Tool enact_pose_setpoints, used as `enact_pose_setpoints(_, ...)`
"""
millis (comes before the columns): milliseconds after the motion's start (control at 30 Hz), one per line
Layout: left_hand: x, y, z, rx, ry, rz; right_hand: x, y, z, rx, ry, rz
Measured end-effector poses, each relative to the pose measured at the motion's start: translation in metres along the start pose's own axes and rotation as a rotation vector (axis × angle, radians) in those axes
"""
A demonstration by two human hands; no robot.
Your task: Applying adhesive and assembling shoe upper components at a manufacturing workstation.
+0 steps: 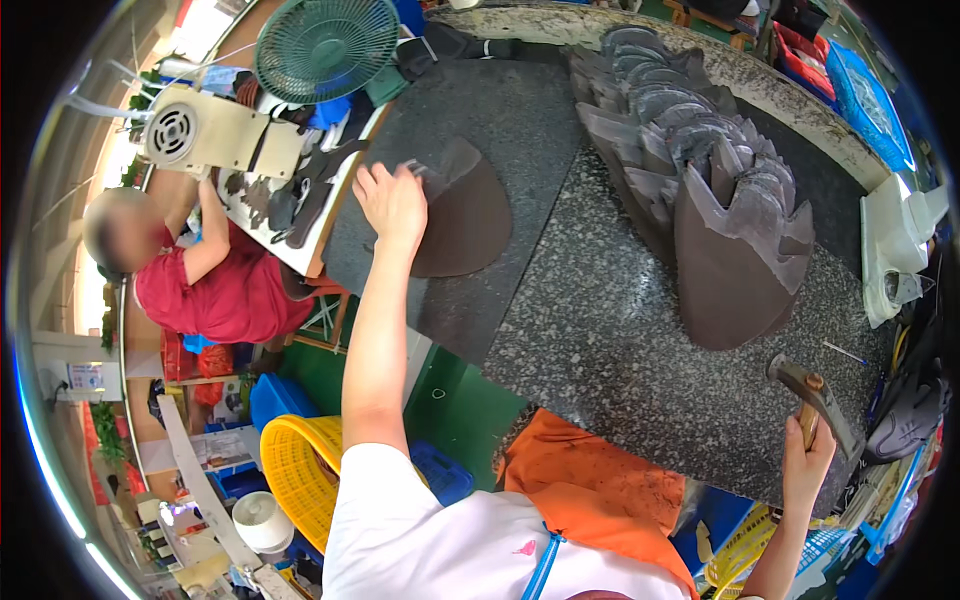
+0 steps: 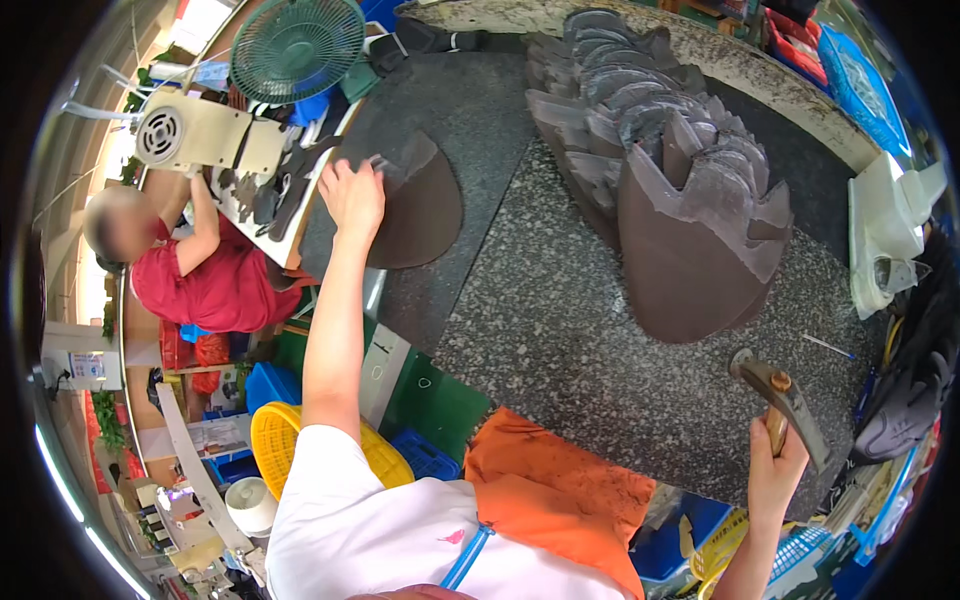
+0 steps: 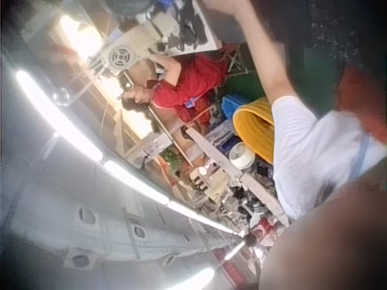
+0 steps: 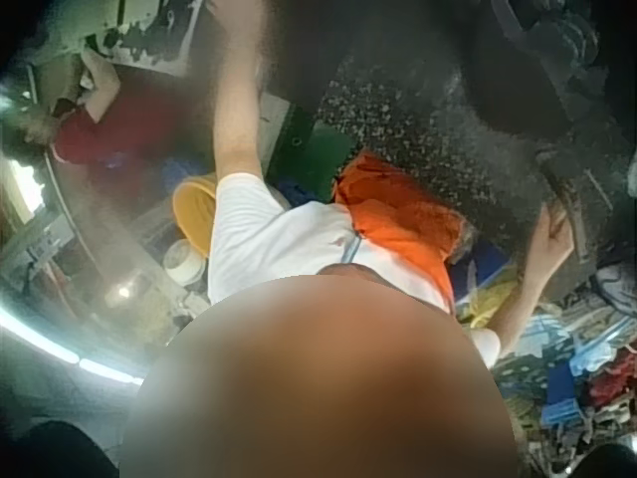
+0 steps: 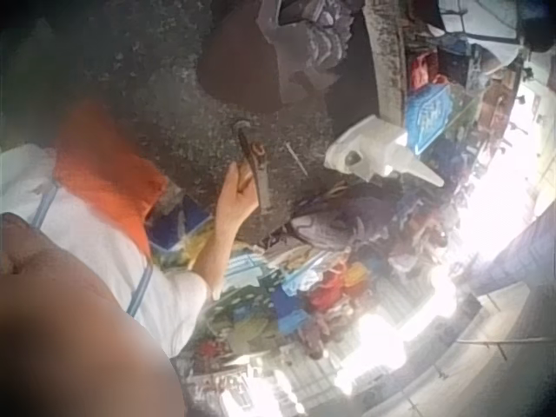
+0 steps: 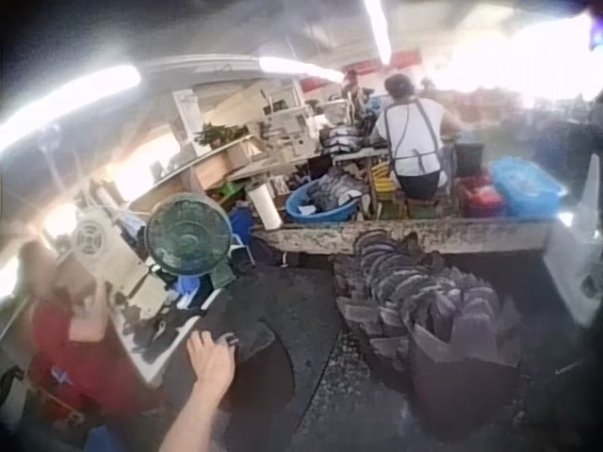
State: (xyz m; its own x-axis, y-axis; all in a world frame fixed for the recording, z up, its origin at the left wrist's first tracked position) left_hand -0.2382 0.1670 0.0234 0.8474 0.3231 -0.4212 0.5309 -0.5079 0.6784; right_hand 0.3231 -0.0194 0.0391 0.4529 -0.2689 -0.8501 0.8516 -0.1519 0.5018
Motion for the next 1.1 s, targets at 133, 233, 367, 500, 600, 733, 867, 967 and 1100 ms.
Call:
enact_pose_setpoints(133, -0.010, -0.005, 0.005, -0.191, -0.034, 0.177, -0.012, -0.018, -0.004, -0.049, 0.068, 0.056)
enact_pose_setpoints(233, -0.055, -0.065, -0.001, -0.820, 0.416, 0.976, -0.019, -0.027, 0.003, -0.101, 0.056, 0.051)
enact_pose_setpoints(367, -0.069, -0.022, -0.011, -1.207, 0.370, 1.638, -0.011, -0.022, 0.015, -0.027, 0.125, 0.098)
enact_pose_setpoints(500, -0.014, 0.120, -0.013, -0.495, -0.165, 0.869, 0.008, -0.012, 0.021, -0.042, 0.021, 0.181)
enact_pose_setpoints(600, 0.021, 0.246, 0.013, -0.127, -0.435, 0.978, 0.003, -0.005, 0.030, -0.044, -0.072, 0.228)
enact_pose_setpoints(733, 0.053, 0.311, 0.044, -0.045, -0.661, 1.438, -0.023, -0.005, 0.027, -0.023, 0.053, 0.156)
enact_pose_setpoints(867, 0.157, 0.278, 0.091, -0.133, -0.837, 1.591, -0.035, 0.003, 0.037, 0.130, 0.316, 0.238)
enact_pose_setpoints(967, 0.216, 0.230, 0.117, -0.094, -0.793, 1.342, -0.055, -0.005, 0.041, -0.259, 0.211, 0.128)
enact_pose_setpoints(1100, 0.228, 0.228, 0.111, -0.209, -0.787, 1.432, -0.049, -0.013, 0.038, -0.356, 0.416, 0.464)
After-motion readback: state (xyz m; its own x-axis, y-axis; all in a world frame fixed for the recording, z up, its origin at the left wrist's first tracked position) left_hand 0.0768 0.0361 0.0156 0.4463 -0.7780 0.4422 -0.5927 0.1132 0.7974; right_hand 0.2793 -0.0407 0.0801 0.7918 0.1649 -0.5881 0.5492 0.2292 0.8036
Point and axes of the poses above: each hand's wrist, its own z-axis away from the middle knuckle, its own y-axis out of the back of the hand, x = y × z, the point moved 4 cm from there along -z, towards the middle knuckle, and after that the axes turned 5 degrees about -z, right-handed, at the moved point
